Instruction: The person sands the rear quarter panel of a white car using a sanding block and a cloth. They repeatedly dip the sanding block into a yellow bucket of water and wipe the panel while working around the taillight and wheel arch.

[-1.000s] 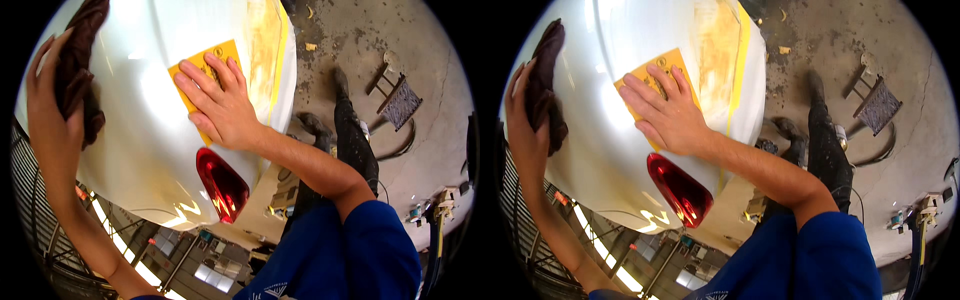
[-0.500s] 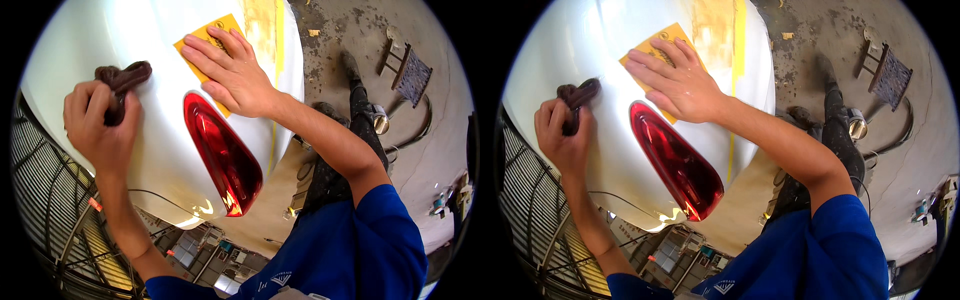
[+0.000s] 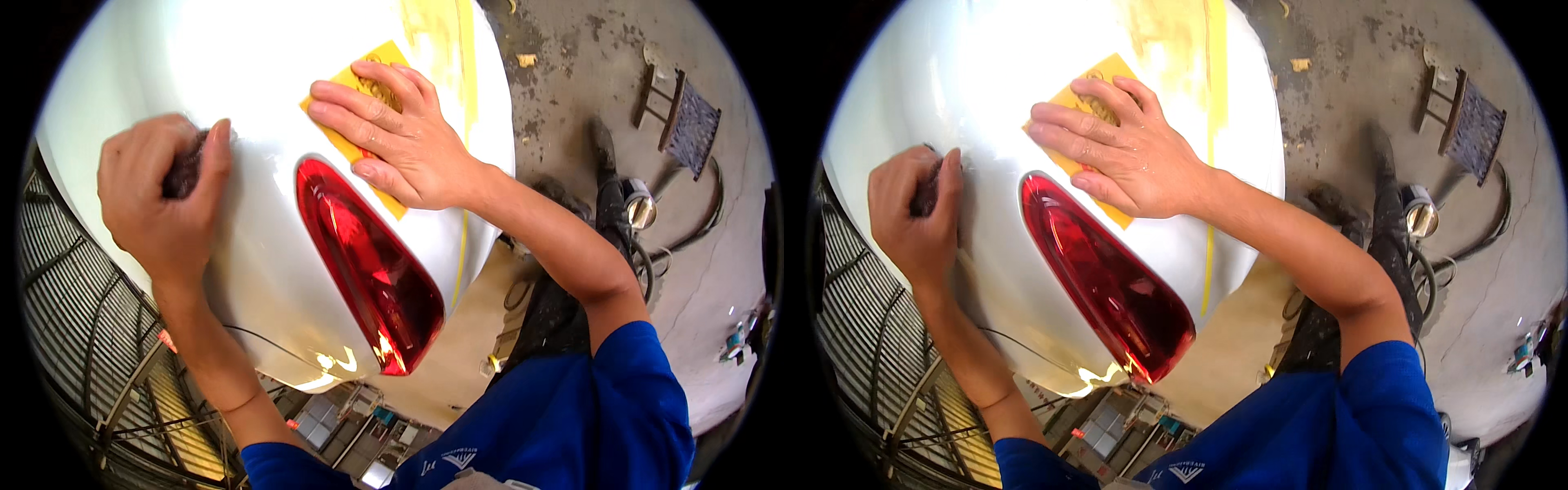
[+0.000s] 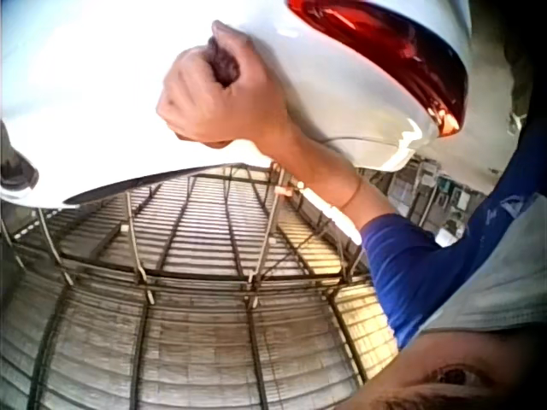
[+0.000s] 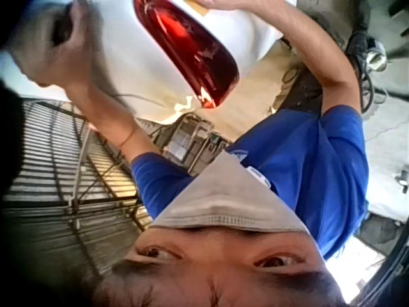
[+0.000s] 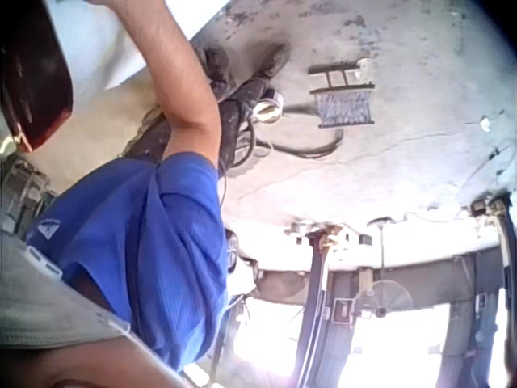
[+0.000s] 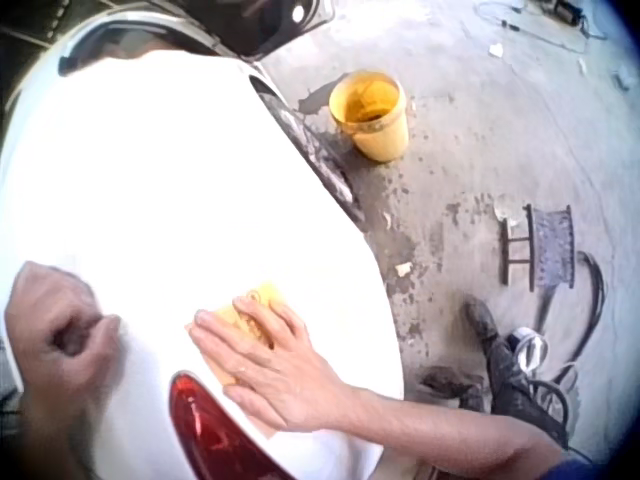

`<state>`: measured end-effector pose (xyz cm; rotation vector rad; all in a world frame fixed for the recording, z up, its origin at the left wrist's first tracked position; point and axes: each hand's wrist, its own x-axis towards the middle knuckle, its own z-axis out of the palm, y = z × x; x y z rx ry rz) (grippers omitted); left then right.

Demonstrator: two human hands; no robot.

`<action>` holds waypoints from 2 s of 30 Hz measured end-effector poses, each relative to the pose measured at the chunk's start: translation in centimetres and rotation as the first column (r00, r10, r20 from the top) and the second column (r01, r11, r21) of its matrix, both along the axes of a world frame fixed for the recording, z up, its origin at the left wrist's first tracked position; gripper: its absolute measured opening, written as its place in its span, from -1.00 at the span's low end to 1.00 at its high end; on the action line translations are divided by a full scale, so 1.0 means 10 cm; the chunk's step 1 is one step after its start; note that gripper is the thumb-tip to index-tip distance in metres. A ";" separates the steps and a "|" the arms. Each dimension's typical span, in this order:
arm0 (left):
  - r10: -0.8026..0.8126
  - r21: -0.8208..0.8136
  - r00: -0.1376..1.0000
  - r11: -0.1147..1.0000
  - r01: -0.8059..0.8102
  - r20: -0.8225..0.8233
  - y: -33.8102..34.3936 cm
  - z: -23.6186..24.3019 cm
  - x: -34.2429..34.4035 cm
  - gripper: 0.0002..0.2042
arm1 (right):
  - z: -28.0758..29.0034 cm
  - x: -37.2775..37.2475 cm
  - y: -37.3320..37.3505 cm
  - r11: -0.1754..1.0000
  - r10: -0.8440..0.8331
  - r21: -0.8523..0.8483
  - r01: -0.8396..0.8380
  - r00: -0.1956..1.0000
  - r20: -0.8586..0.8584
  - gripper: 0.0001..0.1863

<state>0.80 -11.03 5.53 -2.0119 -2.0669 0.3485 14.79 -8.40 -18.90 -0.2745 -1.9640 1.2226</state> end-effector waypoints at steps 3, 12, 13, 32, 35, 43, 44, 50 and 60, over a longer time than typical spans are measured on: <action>-0.055 0.047 0.998 0.997 0.054 0.007 0.02 0.00 -0.02 -0.79 | 0.04 -0.45 0.42 0.995 -0.099 -0.030 0.096 0.986 -0.137 -0.43; -0.018 0.028 0.998 0.999 0.016 0.057 0.09 -0.02 0.02 -0.78 | -0.02 0.15 -0.21 0.998 0.063 0.012 -0.064 0.996 0.057 -0.37; -0.010 0.028 0.998 1.000 0.008 0.060 0.08 -0.02 0.02 -0.78 | -0.01 0.02 -0.03 0.999 0.038 0.036 -0.040 0.998 0.053 -0.39; -0.033 0.034 0.994 0.999 0.030 0.108 0.03 -0.05 -0.01 -0.81 | -0.03 -0.66 0.49 0.993 -0.110 -0.050 0.103 0.979 -0.170 -0.39; -0.065 0.039 0.989 0.997 0.061 0.134 0.05 -0.06 -0.04 -0.80 | 0.10 -0.30 0.17 0.993 -0.035 -0.109 0.032 0.999 -0.031 -0.37; -0.038 -0.008 0.993 0.999 0.040 0.112 0.01 0.03 -0.03 -0.80 | 0.10 -0.51 0.53 0.999 0.038 0.030 -0.036 0.998 -0.055 -0.40; -0.030 -0.007 0.994 1.000 0.030 0.109 -0.01 0.03 -0.02 -0.80 | 0.12 -0.54 0.54 1.000 0.023 -0.001 -0.024 0.997 -0.078 -0.40; -0.068 -0.019 0.991 0.997 0.070 0.113 0.01 -0.01 -0.05 -0.80 | -0.05 0.14 -0.25 0.995 0.042 0.084 -0.047 0.997 0.063 -0.40; -0.068 -0.020 0.991 0.997 0.071 0.116 -0.06 -0.01 -0.06 -0.85 | -0.06 -0.81 0.67 0.995 -0.101 -0.039 0.094 0.963 -0.251 -0.42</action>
